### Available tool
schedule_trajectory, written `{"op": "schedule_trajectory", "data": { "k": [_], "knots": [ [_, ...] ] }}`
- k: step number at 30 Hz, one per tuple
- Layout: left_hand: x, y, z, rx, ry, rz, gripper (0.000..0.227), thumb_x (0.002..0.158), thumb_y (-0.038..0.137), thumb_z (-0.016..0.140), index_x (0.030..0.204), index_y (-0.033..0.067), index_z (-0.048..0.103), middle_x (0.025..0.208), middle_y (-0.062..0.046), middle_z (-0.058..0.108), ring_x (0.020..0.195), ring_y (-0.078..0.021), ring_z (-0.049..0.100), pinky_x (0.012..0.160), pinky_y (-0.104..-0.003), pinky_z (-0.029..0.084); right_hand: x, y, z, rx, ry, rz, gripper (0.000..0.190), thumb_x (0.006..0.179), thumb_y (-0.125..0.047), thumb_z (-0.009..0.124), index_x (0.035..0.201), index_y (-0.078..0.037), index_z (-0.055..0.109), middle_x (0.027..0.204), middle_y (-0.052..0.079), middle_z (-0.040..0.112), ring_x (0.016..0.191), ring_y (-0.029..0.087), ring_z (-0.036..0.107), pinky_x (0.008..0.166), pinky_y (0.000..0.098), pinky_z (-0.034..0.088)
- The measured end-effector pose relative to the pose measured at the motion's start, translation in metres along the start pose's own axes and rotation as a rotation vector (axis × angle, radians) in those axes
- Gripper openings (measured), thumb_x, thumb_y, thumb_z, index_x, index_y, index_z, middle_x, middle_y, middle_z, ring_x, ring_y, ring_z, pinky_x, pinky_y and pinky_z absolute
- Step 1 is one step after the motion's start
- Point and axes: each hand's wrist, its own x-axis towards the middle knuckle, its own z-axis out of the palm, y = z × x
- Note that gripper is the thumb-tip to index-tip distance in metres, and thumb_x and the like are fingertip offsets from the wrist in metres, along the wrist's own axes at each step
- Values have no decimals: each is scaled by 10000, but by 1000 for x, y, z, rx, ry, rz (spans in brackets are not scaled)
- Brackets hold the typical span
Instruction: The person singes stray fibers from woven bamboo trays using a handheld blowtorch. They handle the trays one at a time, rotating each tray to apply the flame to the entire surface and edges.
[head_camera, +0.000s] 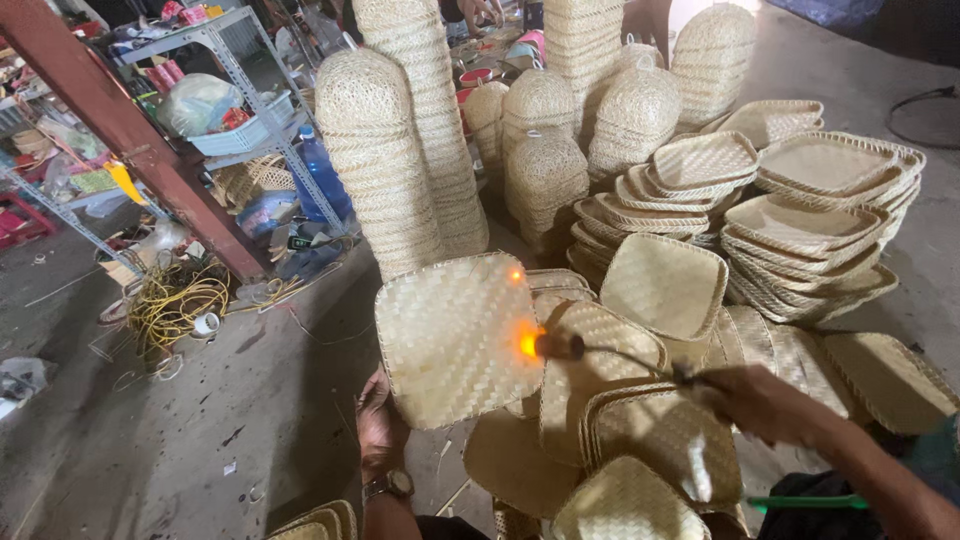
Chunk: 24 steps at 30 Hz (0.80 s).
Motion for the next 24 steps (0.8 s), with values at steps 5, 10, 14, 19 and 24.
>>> {"op": "schedule_trajectory", "data": {
  "k": [5,10,14,19,24],
  "knots": [
    [10,-15,-16,130,28,-18,267,1036,180,625,1181,-28,709,1108,-78,727,987,-192,654,865,-350,541,13,-4,4,89,148,-104,468,1004,-415,426,1236,-135,722,656,81,714,434,149,610,378,328,540],
    [13,-15,-14,164,107,-50,232,1014,140,650,1164,-13,737,1074,-64,739,959,-159,663,833,-294,536,13,-35,-19,167,141,-55,433,1014,-402,508,1215,-94,735,644,94,684,439,159,581,392,334,489],
    [8,-13,-10,179,112,-54,210,988,116,607,1112,-6,725,1049,-81,764,922,-170,707,812,-303,580,8,-51,-17,143,187,116,408,1036,-419,512,1283,-152,696,660,81,676,463,171,591,417,345,509],
    [14,-24,-1,294,66,34,152,1054,64,646,1122,-52,719,1029,-94,738,891,-157,674,792,-298,556,21,-41,-5,119,149,-236,439,989,-417,481,1196,-123,733,613,38,682,432,125,608,391,299,523],
    [9,-20,-7,283,-13,9,189,983,93,604,1051,-4,751,974,-55,774,846,-123,697,779,-274,562,33,-25,-5,171,116,113,469,1067,-407,480,1043,-4,719,645,91,655,446,166,544,400,336,460]
  ]
}}
